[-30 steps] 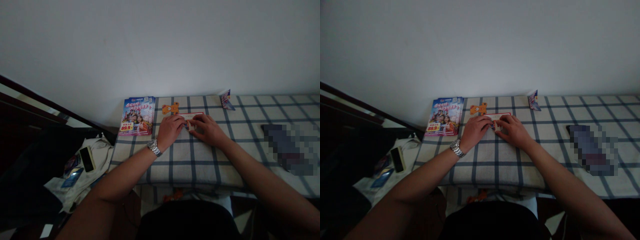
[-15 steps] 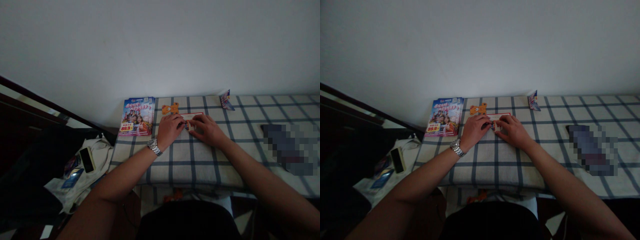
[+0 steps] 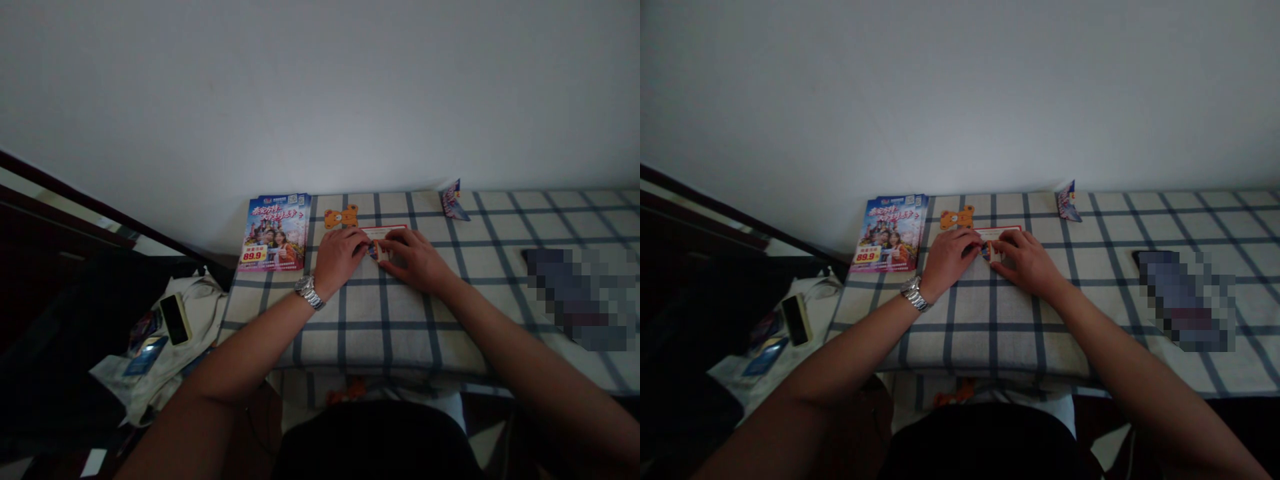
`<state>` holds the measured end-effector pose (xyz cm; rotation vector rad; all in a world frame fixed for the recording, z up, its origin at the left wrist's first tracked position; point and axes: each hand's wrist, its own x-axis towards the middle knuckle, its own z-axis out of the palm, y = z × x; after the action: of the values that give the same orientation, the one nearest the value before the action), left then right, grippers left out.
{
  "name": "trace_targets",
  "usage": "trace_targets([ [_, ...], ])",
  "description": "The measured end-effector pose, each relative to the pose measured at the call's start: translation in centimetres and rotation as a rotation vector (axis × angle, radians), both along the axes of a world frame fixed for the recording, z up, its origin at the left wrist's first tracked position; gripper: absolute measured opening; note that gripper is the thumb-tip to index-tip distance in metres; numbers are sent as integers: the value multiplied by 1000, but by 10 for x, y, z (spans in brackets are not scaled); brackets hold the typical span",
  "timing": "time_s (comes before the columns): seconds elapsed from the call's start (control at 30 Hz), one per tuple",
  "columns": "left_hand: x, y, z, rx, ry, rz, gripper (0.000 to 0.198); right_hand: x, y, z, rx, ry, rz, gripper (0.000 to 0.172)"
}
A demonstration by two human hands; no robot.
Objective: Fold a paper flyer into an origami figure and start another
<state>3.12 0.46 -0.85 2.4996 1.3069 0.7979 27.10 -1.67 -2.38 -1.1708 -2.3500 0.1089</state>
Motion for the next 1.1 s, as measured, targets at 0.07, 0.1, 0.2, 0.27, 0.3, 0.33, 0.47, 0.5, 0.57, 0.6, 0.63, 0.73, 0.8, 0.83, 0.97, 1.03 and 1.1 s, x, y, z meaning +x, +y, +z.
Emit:
trace_targets([
  [0.07, -1, 0, 0, -7, -3, 4, 12, 0, 0, 0, -3, 6, 3, 40],
  [0.1, -1, 0, 0, -10, -2, 7, 13, 0, 0, 0, -6, 10, 4, 41],
  [0.2, -2, 0, 0, -17, 2, 5, 16, 0, 1, -2, -5, 21, 4, 42],
  [0.27, -2, 0, 1, -20, 2, 1, 16, 0, 2, -2, -4, 24, 9, 42],
  [0.3, -2, 0, 1, -21, 3, 3, 16, 0, 2, -2, -5, 23, 10, 42],
  [0.33, -2, 1, 1, -21, 6, 6, 16, 0, 2, -2, -7, 21, 9, 42],
  [0.47, -5, 3, 0, -13, 11, 4, 16, -1, 0, 0, -10, 4, 3, 41],
  [0.5, -6, 3, -1, -8, 10, -2, 18, -1, 0, 1, -11, 3, 3, 41],
  [0.57, -8, 5, -2, 5, 12, -8, 20, -2, 0, 1, -14, 3, 4, 42],
  [0.6, -8, 5, -3, 9, 17, -7, 21, -2, 0, 0, -14, 2, 3, 42],
  [0.63, -8, 5, -3, 12, 24, -4, 20, -2, 0, 0, -14, 1, 3, 42],
  [0.73, -7, 4, -2, 22, 27, 21, 23, -2, 0, -1, -3, 6, 5, 41],
  [0.8, -7, 4, -1, 30, 7, 37, 24, -2, 1, 0, 0, 8, 6, 41],
  [0.83, -7, 4, -1, 32, -4, 41, 24, -2, 1, 0, -1, 8, 4, 41],
  [0.97, -10, 5, -1, 29, -14, 41, 23, -2, 0, 1, -11, -9, -8, 40],
  [1.03, -11, 6, -2, 35, -9, 45, 23, -2, 1, 1, -8, -9, -3, 40],
  [1.1, -11, 8, -4, 41, -1, 56, 25, -2, 1, 1, 1, -8, 0, 40],
])
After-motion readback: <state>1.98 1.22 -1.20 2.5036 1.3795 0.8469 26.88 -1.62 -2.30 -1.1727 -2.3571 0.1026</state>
